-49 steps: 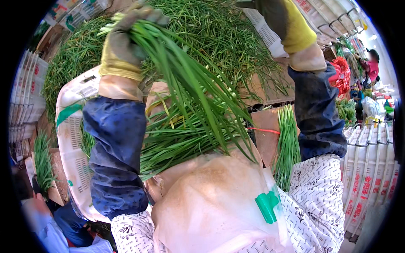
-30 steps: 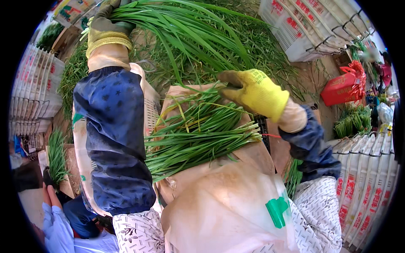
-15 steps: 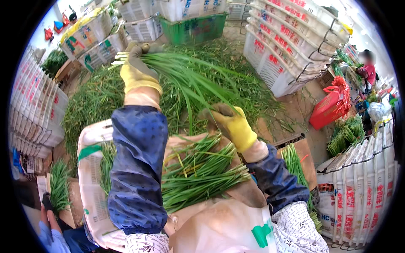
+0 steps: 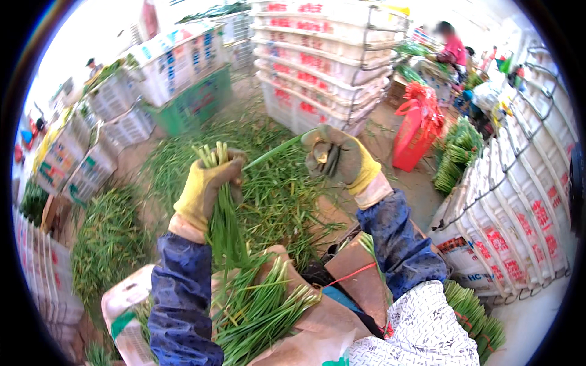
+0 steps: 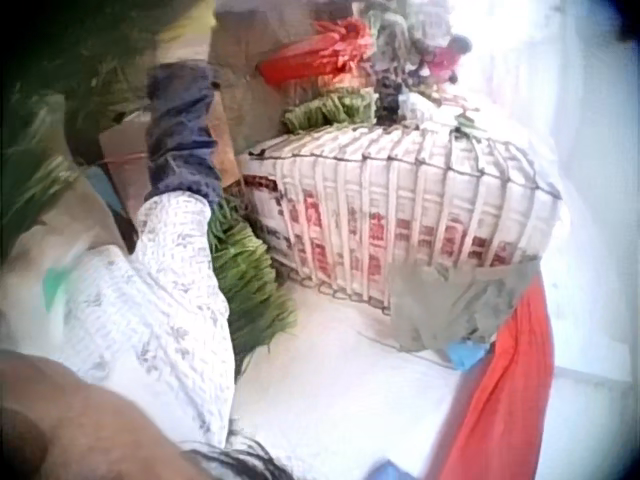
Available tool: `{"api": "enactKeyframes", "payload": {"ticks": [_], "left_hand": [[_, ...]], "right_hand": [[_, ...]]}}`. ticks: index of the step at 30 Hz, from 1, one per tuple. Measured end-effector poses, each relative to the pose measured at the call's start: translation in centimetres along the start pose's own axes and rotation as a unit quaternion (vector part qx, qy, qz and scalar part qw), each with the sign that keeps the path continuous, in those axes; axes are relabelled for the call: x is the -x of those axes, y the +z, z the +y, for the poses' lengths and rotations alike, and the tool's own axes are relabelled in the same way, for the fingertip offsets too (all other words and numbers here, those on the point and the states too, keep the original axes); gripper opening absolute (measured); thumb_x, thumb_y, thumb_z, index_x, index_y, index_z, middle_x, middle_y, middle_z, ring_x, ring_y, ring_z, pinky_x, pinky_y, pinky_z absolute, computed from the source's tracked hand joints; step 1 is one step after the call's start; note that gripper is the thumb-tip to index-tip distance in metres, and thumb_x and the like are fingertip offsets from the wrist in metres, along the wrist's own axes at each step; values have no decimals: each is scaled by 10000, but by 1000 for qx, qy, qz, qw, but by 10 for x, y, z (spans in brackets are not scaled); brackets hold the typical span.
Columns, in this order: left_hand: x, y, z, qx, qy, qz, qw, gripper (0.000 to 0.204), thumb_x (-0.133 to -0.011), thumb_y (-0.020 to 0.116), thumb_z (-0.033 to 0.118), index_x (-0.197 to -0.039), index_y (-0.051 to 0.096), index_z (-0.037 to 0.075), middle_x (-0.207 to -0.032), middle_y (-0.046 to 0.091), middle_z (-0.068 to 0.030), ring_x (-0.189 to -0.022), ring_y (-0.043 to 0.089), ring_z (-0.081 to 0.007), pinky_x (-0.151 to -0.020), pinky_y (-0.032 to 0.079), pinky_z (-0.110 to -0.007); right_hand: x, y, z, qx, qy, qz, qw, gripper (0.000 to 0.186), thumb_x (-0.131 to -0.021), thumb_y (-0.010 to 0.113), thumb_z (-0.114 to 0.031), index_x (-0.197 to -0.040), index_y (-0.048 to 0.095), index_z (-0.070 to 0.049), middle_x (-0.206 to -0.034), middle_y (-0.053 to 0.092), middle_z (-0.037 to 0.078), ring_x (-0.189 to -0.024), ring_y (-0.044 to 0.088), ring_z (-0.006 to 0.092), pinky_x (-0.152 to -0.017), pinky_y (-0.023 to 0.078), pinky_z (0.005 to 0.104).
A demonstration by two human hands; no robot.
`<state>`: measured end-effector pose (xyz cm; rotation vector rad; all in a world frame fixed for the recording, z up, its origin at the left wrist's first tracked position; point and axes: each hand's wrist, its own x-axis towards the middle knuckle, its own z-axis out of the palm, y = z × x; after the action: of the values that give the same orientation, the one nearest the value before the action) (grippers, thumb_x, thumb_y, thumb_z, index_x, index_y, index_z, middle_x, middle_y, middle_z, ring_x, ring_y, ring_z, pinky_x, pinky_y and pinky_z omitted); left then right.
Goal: The person cleans bunches of green onions by hand, removing yellowed leaves and debris, and places the sorted vegetables into a white plastic basket.
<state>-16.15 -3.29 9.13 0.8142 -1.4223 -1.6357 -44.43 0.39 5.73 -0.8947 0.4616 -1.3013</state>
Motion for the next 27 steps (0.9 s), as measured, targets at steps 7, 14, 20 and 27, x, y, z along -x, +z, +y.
{"api": "enactKeyframes", "payload": {"ticks": [7, 14, 20, 27], "left_hand": [[-40, 49, 6, -72, -31, -86, 993, 258, -800, 663, 154, -1011, 606, 15, -679, 581, -57, -505, 553, -150, -446, 481, -283], [-94, 111, 14, 3, 58, -41, 997, 170, -818, 664, 131, -894, 625, -16, -672, 606, -78, -451, 537, -175, -408, 428, -291], [-117, 153, 28, -11, 62, -73, 995, 229, -847, 668, 185, -978, 609, 6, -700, 614, -54, -501, 560, -151, -441, 466, -277], [-111, 199, 33, -47, 127, -121, 983, 240, -834, 691, 173, -967, 639, -20, -718, 633, -73, -519, 553, -132, -431, 443, -266]], "right_hand": [[22, -46, -25, -131, 32, -42, 990, 526, -973, 415, -443, -1171, 560, 23, -790, 664, 47, -737, 625, 252, -635, 496, 356], [111, -71, -7, -61, -14, 202, 977, 574, -953, 416, -512, -1209, 538, -13, -892, 699, 78, -819, 675, 263, -779, 540, 443], [190, -77, 60, -132, 54, 124, 982, 497, -936, 504, -410, -1244, 518, -20, -979, 668, 102, -840, 657, 205, -769, 548, 411], [237, -63, 81, -84, 19, 174, 981, 613, -933, 483, -467, -1285, 463, 35, -986, 673, 110, -845, 659, 184, -761, 547, 327]]}}
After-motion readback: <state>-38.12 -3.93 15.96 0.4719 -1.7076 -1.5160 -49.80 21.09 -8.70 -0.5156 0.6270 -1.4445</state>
